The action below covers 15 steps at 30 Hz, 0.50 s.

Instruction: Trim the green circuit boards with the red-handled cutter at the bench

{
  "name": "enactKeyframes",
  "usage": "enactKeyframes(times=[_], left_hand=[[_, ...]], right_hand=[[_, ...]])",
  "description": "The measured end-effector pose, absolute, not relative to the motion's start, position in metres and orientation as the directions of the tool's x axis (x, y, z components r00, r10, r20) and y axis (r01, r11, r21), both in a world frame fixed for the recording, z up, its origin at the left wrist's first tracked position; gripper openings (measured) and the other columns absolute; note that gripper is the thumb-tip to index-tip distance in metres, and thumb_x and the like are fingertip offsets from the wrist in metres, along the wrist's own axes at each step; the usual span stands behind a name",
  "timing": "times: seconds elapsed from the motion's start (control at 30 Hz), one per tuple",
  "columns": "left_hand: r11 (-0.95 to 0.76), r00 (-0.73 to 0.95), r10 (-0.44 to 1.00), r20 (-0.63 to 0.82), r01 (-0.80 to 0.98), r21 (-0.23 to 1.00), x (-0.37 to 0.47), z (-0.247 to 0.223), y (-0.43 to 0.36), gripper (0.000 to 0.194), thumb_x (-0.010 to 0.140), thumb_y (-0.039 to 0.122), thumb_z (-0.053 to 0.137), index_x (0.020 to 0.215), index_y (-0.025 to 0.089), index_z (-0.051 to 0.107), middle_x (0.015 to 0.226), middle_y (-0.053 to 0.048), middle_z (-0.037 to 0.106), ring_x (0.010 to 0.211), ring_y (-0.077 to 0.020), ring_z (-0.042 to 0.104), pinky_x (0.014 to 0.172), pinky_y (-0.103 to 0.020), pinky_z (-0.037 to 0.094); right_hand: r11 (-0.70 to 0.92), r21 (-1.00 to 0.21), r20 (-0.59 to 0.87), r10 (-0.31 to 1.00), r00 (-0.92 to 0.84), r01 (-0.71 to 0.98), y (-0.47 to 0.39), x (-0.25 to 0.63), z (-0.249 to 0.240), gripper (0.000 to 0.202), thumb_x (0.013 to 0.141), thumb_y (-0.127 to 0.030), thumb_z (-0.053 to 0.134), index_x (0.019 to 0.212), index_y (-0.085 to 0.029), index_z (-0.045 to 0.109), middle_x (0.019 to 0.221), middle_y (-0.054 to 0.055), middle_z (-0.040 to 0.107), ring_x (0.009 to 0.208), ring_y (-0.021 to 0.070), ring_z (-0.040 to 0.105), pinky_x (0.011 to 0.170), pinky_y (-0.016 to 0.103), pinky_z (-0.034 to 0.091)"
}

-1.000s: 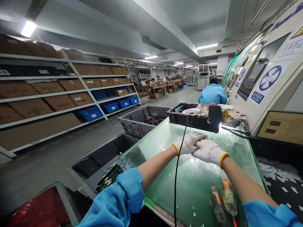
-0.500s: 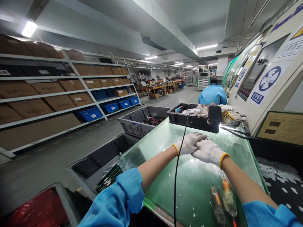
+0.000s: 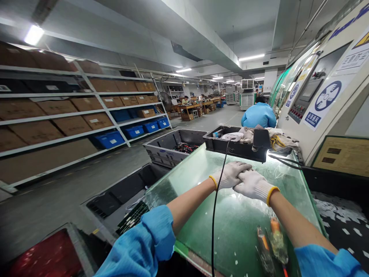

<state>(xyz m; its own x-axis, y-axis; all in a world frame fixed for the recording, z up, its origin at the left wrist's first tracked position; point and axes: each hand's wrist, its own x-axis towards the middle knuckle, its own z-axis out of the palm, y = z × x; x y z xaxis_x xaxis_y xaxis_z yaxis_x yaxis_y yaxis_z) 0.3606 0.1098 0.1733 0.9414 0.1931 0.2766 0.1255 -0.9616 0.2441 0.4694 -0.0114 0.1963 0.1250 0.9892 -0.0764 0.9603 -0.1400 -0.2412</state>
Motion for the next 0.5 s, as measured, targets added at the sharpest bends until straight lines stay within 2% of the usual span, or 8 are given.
enactKeyframes(times=[0.5], left_hand=[[-0.966,0.942,0.179,0.284,0.113,0.234,0.3616,0.1713,0.1118,0.06,0.085,0.026,0.062,0.144,0.02,0.058,0.142,-0.01,0.064,0.129,-0.0279,0.061,0.115,-0.042,0.047]], right_hand=[[-0.136,-0.236,-0.07,0.99,0.123,0.962,-0.0121,0.469,0.1983,0.044,0.089,-0.043,0.062,0.124,-0.019,0.076,0.128,0.014,0.07,0.122,0.0333,0.062,0.103,0.04,0.047]])
